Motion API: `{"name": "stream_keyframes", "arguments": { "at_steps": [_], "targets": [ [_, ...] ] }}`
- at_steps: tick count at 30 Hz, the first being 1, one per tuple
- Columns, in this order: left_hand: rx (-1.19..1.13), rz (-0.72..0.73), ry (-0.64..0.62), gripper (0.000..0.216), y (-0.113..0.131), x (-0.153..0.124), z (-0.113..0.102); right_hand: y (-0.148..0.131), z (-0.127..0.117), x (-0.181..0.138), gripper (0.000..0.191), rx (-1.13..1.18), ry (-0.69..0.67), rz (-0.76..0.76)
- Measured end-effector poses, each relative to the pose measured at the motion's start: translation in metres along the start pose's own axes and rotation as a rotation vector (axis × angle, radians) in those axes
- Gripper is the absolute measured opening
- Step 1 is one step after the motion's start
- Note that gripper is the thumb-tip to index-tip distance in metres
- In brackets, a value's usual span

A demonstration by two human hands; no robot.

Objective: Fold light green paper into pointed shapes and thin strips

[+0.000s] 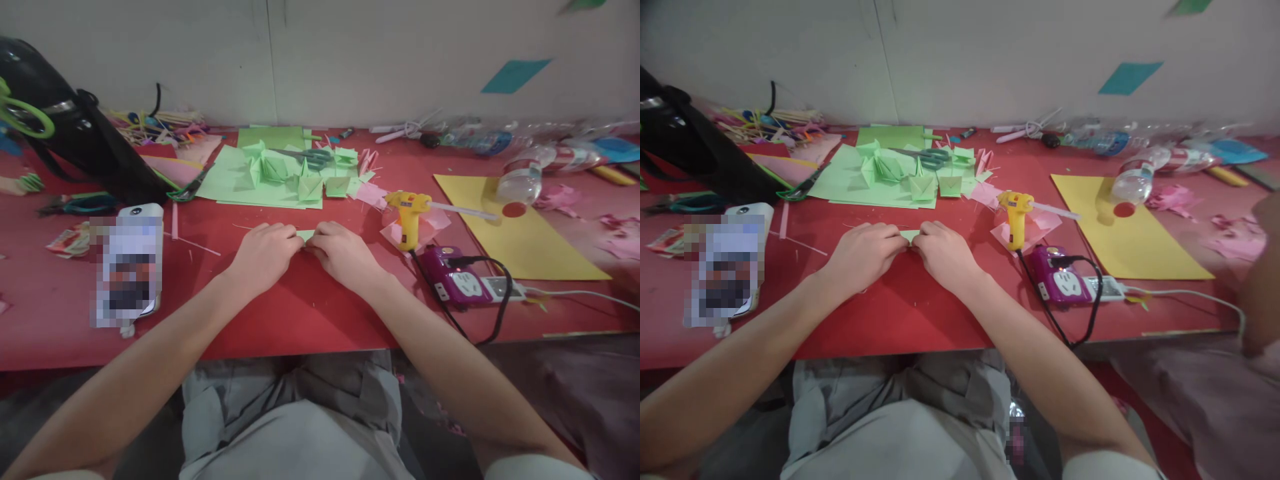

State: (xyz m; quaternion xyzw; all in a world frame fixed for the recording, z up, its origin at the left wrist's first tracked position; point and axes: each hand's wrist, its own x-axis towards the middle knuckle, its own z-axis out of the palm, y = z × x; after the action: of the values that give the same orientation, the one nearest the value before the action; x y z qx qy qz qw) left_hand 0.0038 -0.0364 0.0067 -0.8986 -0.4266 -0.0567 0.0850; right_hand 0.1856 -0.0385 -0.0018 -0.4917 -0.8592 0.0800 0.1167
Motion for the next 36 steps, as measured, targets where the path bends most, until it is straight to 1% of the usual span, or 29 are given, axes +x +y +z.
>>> {"name": "stream_keyframes", "arguments": {
  "at_steps": [3,10,15,22,36],
  "targets": [
    [-0.041,-0.01,0.002,0.022,-0.0005,0.0003,0.0006,0.0015,0.002,-0.0001,0.026,-0.013,0.011,-0.011],
    [-0.139,-0.041,-0.043,0.021,-0.0008,0.0025,-0.0012,0.0038,0.0046,-0.0011,0.025,-0.034,0.031,-0.052],
    [-0.234,-0.071,-0.064,0.02,-0.0017,0.0031,0.0,0.0031,0.0036,-0.001,0.021,0.014,0.031,-0.03],
    [-0.341,-0.123,-0.018,0.02,-0.0043,0.0031,0.0023,0.0033,0.0021,-0.0006,0.019,0.058,0.057,-0.004],
    [-0.344,-0.12,0.044,0.02,-0.005,0.0015,0.0074,0.002,0.0029,-0.0003,0.021,0.087,0.072,0.011]
  ]
}}
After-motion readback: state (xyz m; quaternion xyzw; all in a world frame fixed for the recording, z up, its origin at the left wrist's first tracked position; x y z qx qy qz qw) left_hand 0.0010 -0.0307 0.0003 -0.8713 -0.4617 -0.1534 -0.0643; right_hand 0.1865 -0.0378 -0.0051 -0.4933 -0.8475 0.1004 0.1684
